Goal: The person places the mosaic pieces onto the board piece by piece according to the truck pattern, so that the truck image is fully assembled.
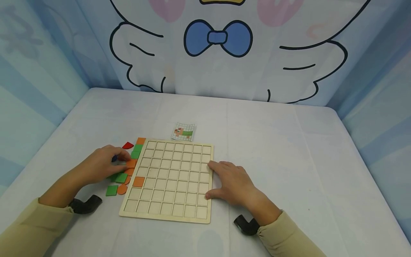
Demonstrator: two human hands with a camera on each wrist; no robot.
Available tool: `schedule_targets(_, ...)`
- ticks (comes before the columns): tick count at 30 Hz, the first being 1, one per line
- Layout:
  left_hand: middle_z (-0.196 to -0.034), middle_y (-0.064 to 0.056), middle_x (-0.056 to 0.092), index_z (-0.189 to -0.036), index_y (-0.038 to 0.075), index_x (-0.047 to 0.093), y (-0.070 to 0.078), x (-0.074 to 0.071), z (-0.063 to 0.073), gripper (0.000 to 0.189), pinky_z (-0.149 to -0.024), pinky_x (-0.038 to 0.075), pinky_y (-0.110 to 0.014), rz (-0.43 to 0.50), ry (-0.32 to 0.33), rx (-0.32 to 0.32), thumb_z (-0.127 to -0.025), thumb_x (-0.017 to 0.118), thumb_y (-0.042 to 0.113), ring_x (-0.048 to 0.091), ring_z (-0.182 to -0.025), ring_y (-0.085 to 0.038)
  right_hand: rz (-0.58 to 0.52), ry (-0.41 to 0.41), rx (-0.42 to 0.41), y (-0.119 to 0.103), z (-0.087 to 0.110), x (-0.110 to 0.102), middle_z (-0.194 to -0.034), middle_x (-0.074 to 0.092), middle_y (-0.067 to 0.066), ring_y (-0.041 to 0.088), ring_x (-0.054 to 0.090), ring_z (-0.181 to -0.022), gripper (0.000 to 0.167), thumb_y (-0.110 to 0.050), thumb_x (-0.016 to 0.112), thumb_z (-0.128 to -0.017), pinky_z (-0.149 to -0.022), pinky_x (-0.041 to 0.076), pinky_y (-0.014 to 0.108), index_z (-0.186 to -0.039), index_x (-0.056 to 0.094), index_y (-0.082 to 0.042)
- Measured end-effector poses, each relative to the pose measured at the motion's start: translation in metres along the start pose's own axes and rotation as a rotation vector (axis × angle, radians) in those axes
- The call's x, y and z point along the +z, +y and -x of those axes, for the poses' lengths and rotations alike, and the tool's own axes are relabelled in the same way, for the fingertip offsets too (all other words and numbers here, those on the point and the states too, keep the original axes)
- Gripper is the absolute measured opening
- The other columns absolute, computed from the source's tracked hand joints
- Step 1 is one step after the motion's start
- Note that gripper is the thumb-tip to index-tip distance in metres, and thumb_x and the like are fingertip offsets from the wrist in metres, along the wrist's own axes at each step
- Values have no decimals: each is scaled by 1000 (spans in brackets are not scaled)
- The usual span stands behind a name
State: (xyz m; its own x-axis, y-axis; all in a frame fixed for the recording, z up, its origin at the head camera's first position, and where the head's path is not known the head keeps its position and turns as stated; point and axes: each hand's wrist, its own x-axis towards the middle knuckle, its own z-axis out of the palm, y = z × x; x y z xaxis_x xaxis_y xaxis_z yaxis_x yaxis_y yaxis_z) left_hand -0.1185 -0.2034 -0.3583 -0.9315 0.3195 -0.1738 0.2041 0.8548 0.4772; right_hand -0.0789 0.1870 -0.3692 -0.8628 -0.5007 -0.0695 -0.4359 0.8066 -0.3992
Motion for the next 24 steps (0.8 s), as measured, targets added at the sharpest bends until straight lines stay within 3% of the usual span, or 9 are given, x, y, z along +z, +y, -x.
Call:
schedule_targets(11, -100, -7, 63, -104, 6, 70, 6, -1, 2, 16, -87, 50, -47, -2, 34, 17, -89, 75, 11, 54, -98, -29, -3, 9, -7, 0, 0, -1, -141, 55, 13, 37, 50, -129, 88, -46, 85, -75, -96, 42, 60, -144, 50, -4)
schedule_targets(24, -107, -8, 63, -108, 7, 72, 22, -1, 8, 23, -88, 52, -46, 12, 2, 26, -88, 78, 18, 57, -104, -29, -1, 4, -6, 0, 0, -1, -140, 55, 14, 37, 50, -129, 88, -46, 84, -76, -96, 42, 59, -144, 50, -4)
